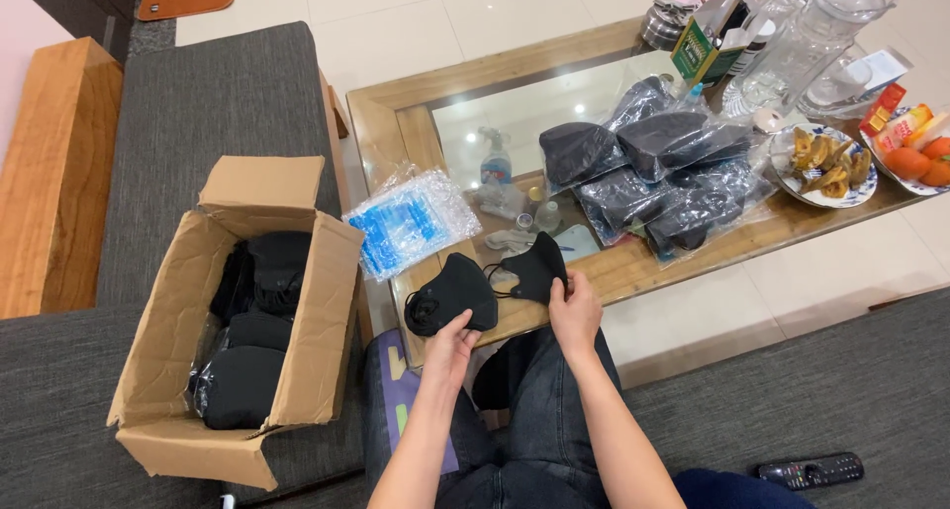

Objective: Picking black fabric masks from a cardboard box and placing them into plastic bags on a table

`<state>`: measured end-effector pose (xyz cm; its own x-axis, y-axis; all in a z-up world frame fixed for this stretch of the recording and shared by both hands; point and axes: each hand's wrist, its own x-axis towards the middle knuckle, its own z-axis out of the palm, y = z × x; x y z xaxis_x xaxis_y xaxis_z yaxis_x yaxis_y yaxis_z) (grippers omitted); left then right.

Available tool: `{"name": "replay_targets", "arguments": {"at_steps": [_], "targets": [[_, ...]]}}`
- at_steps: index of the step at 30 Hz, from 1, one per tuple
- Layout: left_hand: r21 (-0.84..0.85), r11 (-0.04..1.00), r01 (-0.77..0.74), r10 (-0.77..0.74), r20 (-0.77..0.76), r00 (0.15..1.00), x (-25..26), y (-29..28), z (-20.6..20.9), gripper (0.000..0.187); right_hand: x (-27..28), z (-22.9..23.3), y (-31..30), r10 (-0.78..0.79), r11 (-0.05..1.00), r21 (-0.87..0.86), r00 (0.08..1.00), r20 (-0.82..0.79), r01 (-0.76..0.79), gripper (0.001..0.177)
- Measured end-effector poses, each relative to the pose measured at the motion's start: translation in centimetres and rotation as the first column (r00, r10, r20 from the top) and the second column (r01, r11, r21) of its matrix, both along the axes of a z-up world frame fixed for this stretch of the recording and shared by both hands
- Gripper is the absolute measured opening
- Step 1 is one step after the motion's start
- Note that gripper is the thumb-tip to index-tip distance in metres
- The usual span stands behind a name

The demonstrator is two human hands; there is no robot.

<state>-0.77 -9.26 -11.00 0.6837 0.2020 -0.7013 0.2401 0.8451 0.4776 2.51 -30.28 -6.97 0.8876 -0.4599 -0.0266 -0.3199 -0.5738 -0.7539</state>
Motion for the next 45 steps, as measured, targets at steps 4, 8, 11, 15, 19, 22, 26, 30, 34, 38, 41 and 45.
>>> {"name": "replay_targets", "arguments": {"at_steps": [4, 8, 11, 15, 19, 22, 26, 30, 34, 38, 41, 45], "targets": [[-0.036, 0.997, 0.063, -0.061, 0.054, 0.997, -0.1, 0.5, 0.4, 0.055, -0.9, 1.9, 0.5, 0.057, 0.990, -0.133, 0.998, 0.009, -0.055, 0.031], [-0.024, 1.000, 0.014, -0.013, 0.034, 0.999, -0.3, 0.2, 1.5, 0.051, -2.2, 2.3, 1.2, 0.198, 0.852, -0.521, 0.955, 0.219, -0.057, 0.052], [-0.027, 0.999, 0.029, -0.028, 0.039, 0.999, -0.6, 0.0, 2.1, 0.058, -3.2, 2.0, 1.9, 0.347, 0.789, -0.599, 0.904, 0.251, -0.137, 0.045], [0.014, 0.999, 0.051, -0.051, 0.016, 0.999, -1.2, -0.4, 6.2, 0.082, -3.2, -0.7, 2.2, 0.374, 0.759, -0.613, 0.918, 0.133, -0.220, 0.044], [0.042, 0.997, 0.059, -0.060, 0.024, 0.998, -1.3, -0.5, 7.7, 0.091, -3.2, -1.3, 2.2, 0.371, 0.750, -0.618, 0.923, 0.098, -0.235, 0.047], [0.057, 0.997, 0.053, -0.056, 0.050, 0.997, -1.2, -0.5, 7.3, 0.092, -3.2, -1.1, 2.1, 0.376, 0.763, -0.594, 0.923, 0.086, -0.255, 0.048], [0.094, 0.992, 0.085, -0.092, 0.067, 0.993, -1.0, -0.5, 5.7, 0.086, -3.7, 1.2, 2.9, 0.398, 0.836, -0.470, 0.902, 0.166, -0.283, 0.049], [0.079, 0.987, 0.138, -0.145, 0.082, 0.986, -0.3, -0.3, 1.4, 0.085, -3.9, 2.8, 4.7, 0.441, 0.893, -0.037, 0.856, 0.270, -0.448, 0.042], [0.105, 0.982, 0.160, -0.168, 0.072, 0.983, -0.4, -0.3, -1.6, 0.081, -5.0, 6.4, 6.5, 0.474, 0.852, 0.141, 0.858, 0.199, -0.504, 0.048], [0.107, 0.979, 0.174, -0.182, 0.064, 0.981, -0.4, -0.1, -2.8, 0.081, -6.0, 8.3, 7.7, 0.530, 0.811, 0.202, 0.836, 0.143, -0.549, 0.058], [0.107, 0.978, 0.182, -0.189, 0.060, 0.980, -0.3, -0.1, -3.9, 0.083, -6.6, 9.6, 8.0, 0.512, 0.811, 0.237, 0.845, 0.155, -0.535, 0.058], [0.106, 0.977, 0.186, -0.193, 0.068, 0.979, -0.2, 0.0, -4.3, 0.083, -6.5, 7.9, 7.6, 0.442, 0.865, 0.150, 0.869, 0.221, -0.478, 0.038]]}}
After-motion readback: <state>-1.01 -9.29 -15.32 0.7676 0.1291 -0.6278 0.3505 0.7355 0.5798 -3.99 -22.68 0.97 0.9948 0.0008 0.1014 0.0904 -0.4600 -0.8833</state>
